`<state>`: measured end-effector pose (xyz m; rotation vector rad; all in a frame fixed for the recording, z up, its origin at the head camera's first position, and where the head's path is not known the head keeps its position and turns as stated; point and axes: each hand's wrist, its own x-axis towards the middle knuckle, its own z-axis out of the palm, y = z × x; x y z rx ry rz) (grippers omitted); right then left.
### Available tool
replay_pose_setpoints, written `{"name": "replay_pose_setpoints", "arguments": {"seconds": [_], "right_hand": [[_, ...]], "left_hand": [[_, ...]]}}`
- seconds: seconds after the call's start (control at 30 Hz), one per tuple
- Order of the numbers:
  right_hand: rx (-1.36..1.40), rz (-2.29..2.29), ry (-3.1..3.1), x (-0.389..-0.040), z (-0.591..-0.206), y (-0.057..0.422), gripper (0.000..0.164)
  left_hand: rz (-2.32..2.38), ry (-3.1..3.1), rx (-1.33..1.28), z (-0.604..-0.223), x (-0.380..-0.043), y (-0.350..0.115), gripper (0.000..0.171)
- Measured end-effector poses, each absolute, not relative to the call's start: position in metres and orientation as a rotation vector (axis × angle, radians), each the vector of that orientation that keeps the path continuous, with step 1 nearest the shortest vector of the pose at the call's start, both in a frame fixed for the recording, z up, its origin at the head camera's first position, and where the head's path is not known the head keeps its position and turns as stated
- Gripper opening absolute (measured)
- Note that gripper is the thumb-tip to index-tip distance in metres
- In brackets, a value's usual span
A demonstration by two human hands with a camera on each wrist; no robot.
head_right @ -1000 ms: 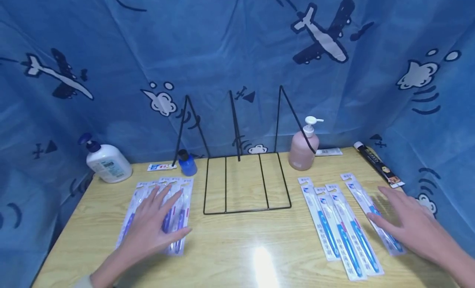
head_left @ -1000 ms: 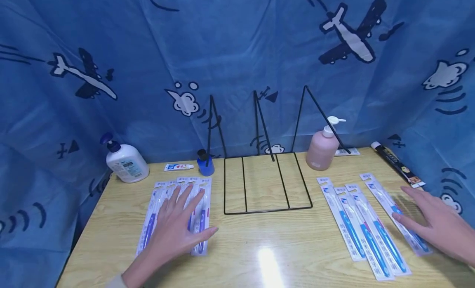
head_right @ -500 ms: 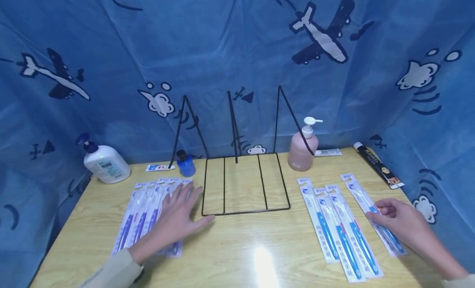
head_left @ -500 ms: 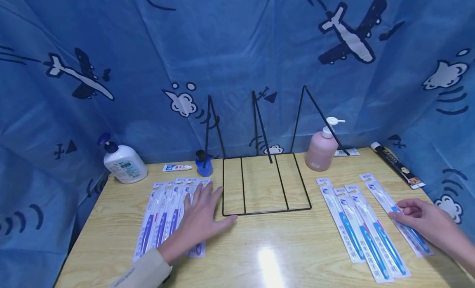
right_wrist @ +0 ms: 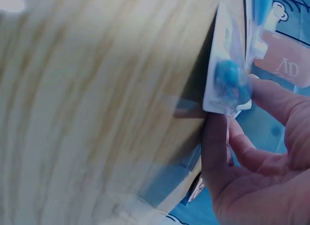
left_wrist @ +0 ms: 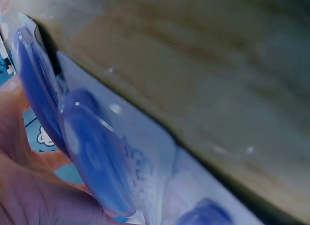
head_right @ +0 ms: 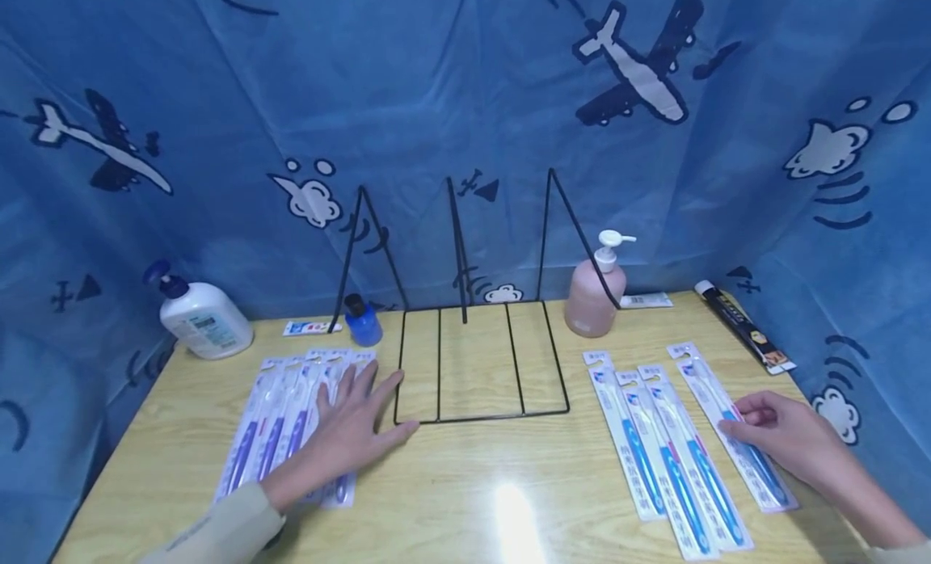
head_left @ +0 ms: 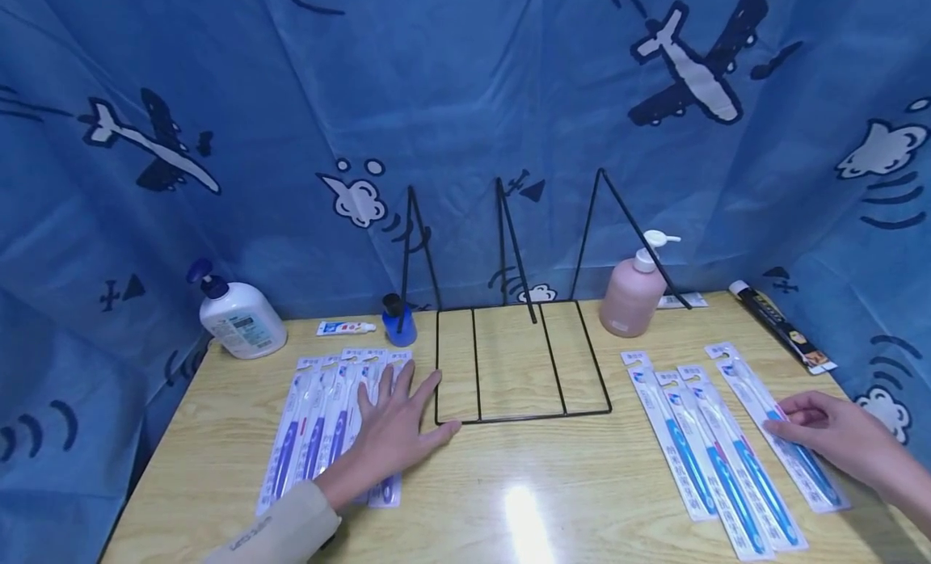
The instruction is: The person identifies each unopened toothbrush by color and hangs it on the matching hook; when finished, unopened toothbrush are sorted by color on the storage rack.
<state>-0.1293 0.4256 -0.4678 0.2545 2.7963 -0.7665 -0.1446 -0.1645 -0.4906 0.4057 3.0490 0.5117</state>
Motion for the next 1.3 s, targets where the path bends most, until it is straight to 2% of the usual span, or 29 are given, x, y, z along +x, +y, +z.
{"name": "replay_pose_setpoints", "arguments": {"seconds": [0.13, 0.37, 0.6, 0.9, 1.13, 1.3], "right_hand": [[0.223, -0.830, 2.752, -0.127, -0.466, 0.431, 0.067], [0.245, -0.999, 2.620, -0.116, -0.448, 0.424, 0.079], [0.269, -1.389, 2.393, -0.103, -0.446, 0.381, 0.056], [0.242, -1.649, 2.210, -0.097, -0.449, 0.335, 0.058], [0.148, -1.792, 2.390, -0.087, -0.444, 0.303, 0.034], [0.102, -1.836, 2.523, -0.084, -0.438, 0.294, 0.029]], "left_hand": [[0.515, 3.034, 0.409, -0.487, -0.144, -0.163, 0.086], [0.507, 3.031, 0.411, -0.485, -0.141, -0.163, 0.085], [0.519, 3.024, 0.416, -0.486, -0.142, -0.166, 0.085], [0.510, 3.031, 0.416, -0.485, -0.142, -0.168, 0.084], [0.508, 3.019, 0.429, -0.486, -0.144, -0.165, 0.083], [0.517, 3.016, 0.428, -0.487, -0.145, -0.163, 0.082]]}}
